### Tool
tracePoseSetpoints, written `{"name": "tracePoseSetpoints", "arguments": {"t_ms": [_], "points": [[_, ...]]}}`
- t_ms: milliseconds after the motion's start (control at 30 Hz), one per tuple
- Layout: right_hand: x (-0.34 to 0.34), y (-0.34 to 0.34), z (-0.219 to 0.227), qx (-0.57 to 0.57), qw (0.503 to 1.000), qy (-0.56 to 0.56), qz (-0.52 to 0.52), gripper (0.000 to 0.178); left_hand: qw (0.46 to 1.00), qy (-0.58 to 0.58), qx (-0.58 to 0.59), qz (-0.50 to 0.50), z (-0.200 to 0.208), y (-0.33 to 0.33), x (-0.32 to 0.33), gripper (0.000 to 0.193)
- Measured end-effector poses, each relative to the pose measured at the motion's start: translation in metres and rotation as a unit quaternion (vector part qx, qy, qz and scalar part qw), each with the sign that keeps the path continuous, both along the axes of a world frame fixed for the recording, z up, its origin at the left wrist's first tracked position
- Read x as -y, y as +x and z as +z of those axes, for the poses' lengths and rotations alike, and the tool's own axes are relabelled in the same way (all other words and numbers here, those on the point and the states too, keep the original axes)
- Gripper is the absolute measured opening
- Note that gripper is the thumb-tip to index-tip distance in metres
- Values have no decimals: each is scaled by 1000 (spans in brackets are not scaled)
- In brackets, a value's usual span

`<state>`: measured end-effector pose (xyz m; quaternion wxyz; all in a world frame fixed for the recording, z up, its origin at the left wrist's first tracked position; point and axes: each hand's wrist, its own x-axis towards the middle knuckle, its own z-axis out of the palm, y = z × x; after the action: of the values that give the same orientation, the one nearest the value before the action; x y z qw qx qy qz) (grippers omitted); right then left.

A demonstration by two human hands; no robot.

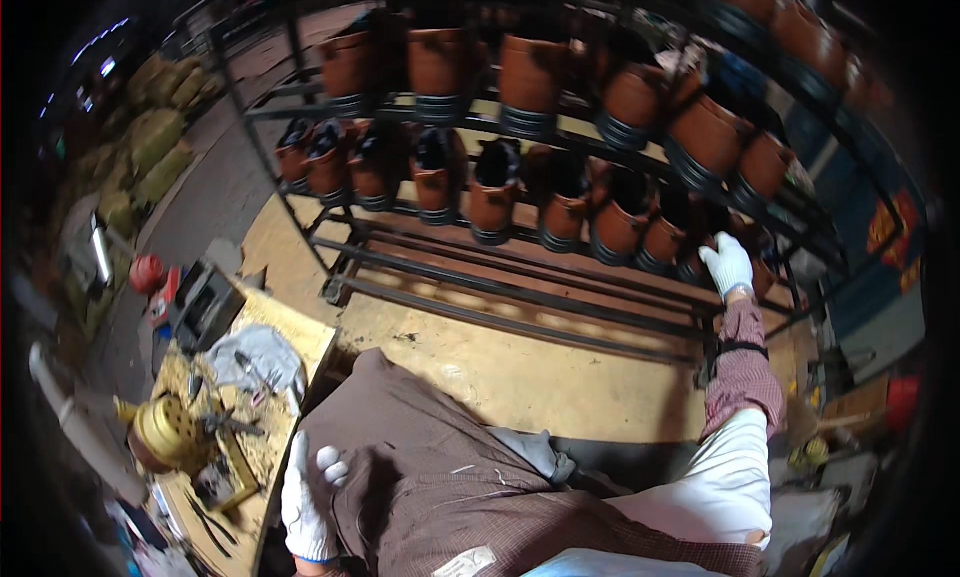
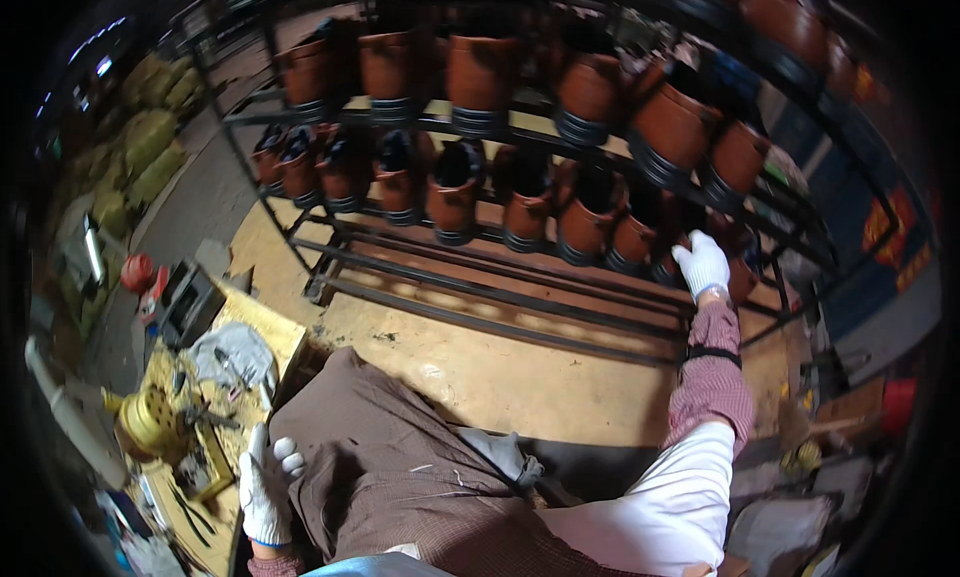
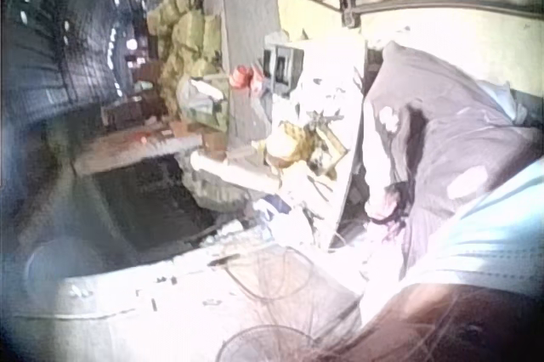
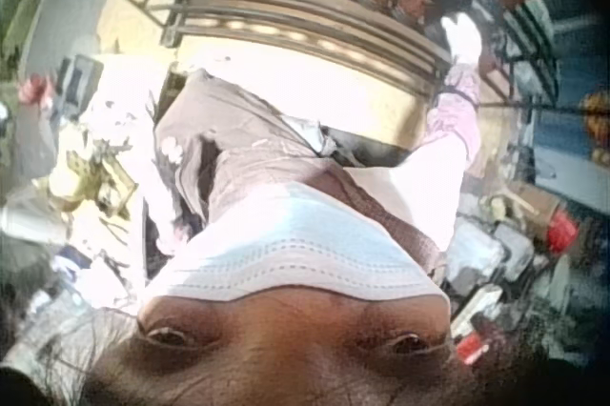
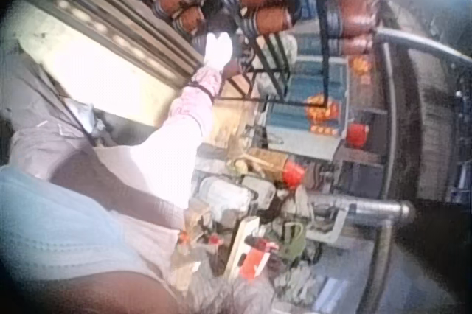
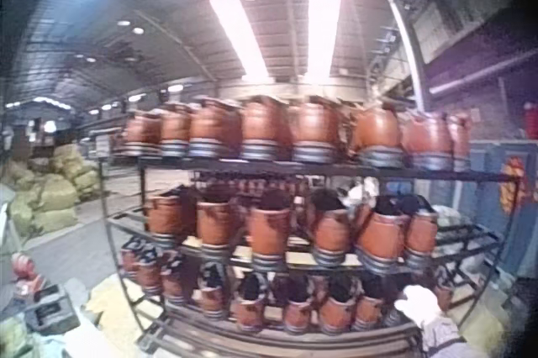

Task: Cleaning and inspecting brown leather boots in a factory setting.

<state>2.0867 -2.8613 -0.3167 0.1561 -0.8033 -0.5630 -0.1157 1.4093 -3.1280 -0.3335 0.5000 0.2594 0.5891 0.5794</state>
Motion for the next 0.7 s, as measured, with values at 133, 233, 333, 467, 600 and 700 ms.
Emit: {"name": "tracePoseSetpoints", "arguments": {"t_ms": [133, 233, 333, 467, 600, 700], "points": [[6, -140, 23, 92, 984, -142, 63, 36, 995, 62, 73, 16, -9, 0, 27, 78], [45, -254, 73, -54, 964, -193, 175, 35, 989, 78, 92, 88, -15, 9, 41, 80], [75, -352, 105, -136, 835, -303, 438, 36, 987, 122, 94, 39, -30, 4, 54, 89], [120, -468, 90, 9, 523, -111, 845, 31, 946, 274, 121, 125, -58, 2, 50, 81], [164, -543, 62, 125, 410, -44, 902, 47, 831, 268, 382, 302, -39, -37, 73, 76], [184, -605, 79, 3, 218, -117, 969, 55, 346, 622, 702, 37, -144, -85, 91, 66]]}}
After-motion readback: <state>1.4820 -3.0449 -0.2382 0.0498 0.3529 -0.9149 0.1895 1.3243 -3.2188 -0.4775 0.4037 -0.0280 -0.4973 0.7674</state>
